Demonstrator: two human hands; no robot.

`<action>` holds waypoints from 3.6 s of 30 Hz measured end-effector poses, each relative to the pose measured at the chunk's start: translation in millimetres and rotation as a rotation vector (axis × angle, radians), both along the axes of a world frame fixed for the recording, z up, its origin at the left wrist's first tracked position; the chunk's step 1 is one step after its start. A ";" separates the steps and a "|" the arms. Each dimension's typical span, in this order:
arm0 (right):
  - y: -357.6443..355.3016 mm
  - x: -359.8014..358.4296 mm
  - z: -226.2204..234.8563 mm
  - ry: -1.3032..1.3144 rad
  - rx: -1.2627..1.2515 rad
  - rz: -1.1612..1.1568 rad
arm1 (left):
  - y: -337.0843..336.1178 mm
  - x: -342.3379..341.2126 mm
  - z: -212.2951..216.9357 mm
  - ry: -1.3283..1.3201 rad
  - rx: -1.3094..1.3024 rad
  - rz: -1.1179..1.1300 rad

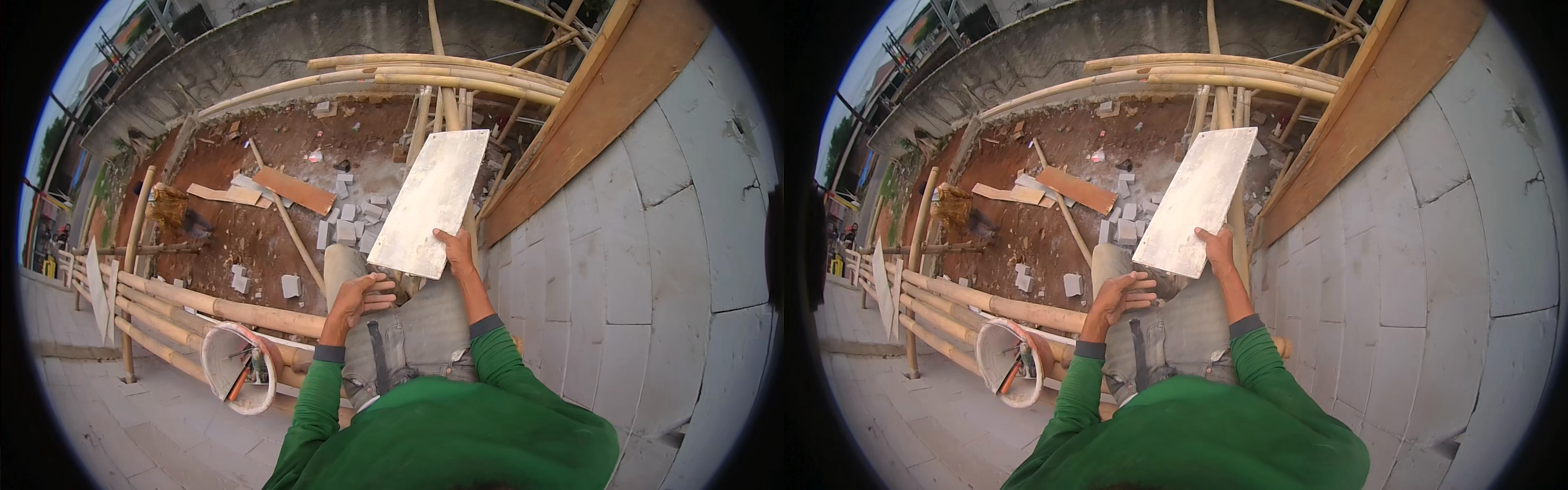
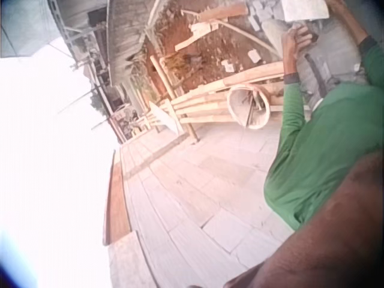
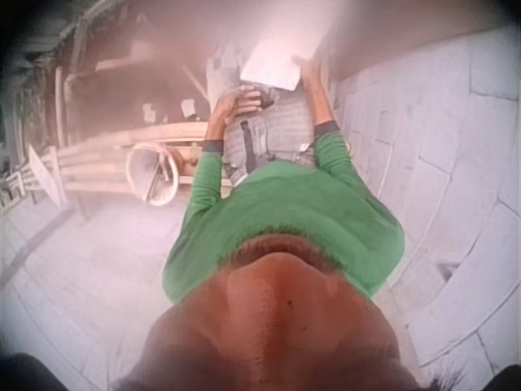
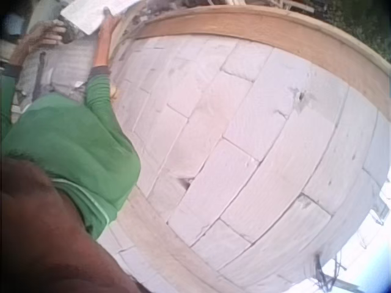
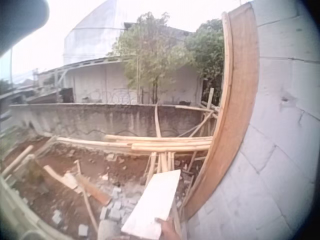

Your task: The person positions a white tile on bamboo scaffolding, then uses pliers to cut and remove wire ties from a wooden beam attached to a concrete wall. The person continues cutting wires along the beam.

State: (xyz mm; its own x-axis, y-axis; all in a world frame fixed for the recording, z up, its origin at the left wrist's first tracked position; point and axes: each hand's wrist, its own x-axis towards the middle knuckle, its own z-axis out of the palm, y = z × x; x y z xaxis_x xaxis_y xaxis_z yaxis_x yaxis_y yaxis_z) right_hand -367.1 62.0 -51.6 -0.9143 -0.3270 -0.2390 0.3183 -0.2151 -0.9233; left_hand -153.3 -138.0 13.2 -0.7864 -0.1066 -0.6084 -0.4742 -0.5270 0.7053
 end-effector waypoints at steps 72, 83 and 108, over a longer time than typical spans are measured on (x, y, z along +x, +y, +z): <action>-43.8 66.6 395.5 1.526 0.316 0.044 | 37.2 -44.2 271.9 0.999 -0.825 0.450; -49.9 85.7 388.9 1.598 0.525 -0.098 | 38.8 -49.4 258.9 1.104 -0.858 0.567; -25.8 76.2 150.1 0.729 0.529 0.048 | -129.8 -6.0 132.3 0.790 -0.115 0.762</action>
